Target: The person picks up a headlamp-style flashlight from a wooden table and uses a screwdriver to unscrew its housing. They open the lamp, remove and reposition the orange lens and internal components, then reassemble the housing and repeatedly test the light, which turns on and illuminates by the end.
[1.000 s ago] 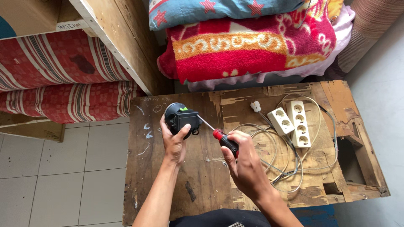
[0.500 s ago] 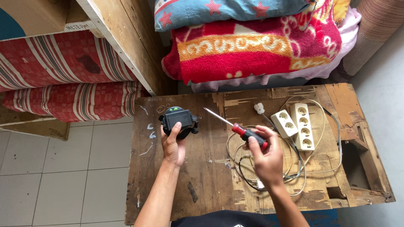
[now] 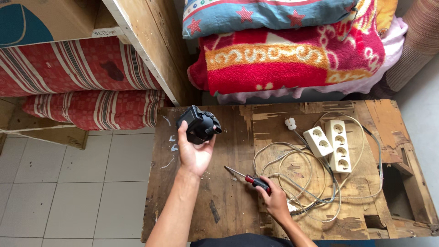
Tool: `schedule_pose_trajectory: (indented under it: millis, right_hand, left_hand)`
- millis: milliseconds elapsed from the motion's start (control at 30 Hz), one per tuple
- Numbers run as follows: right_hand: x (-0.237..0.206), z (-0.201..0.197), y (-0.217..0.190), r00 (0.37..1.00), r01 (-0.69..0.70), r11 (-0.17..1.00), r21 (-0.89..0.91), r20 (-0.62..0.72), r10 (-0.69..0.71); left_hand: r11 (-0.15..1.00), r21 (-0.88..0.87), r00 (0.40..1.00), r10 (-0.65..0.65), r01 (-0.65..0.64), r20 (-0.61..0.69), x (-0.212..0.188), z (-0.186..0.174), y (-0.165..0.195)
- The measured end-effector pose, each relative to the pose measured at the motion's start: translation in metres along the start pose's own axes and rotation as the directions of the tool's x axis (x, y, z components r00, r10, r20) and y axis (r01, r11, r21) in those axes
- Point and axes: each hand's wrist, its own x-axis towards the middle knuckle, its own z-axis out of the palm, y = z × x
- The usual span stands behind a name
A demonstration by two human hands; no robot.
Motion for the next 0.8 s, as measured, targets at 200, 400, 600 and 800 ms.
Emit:
schedule_pose_trajectory:
  millis: [200, 400, 600, 800]
  right_hand:
    - [-0.003, 0.003, -0.003, 0.917, 0.383, 0.859, -0.34, 0.029, -0.397]
    - [-0.003, 0.009, 0.0, 0.965, 0.257, 0.897, -0.361, 0.053, -0.256]
    - [0.007, 0.003, -0.01, 0.977, 0.185, 0.939, -0.29, -0.046, -0.207]
    - [0.038, -0.032, -0.069, 0.946, -0.325, 0.569, 0.755, 0.263, 0.191]
  left_hand:
    - [0.99, 0.116, 0.997, -0.077, 0.08, -0.032, 0.0, -0.002, -0.015]
    - [0.923, 0.38, 0.991, -0.099, 0.057, 0.092, -0.01, 0.001, -0.036]
    - [0.858, 0.513, 0.955, -0.175, 0.03, 0.238, -0.029, 0.006, -0.044]
    - [0.841, 0.534, 0.94, -0.108, -0.087, 0.325, -0.039, 0.011, -0.056]
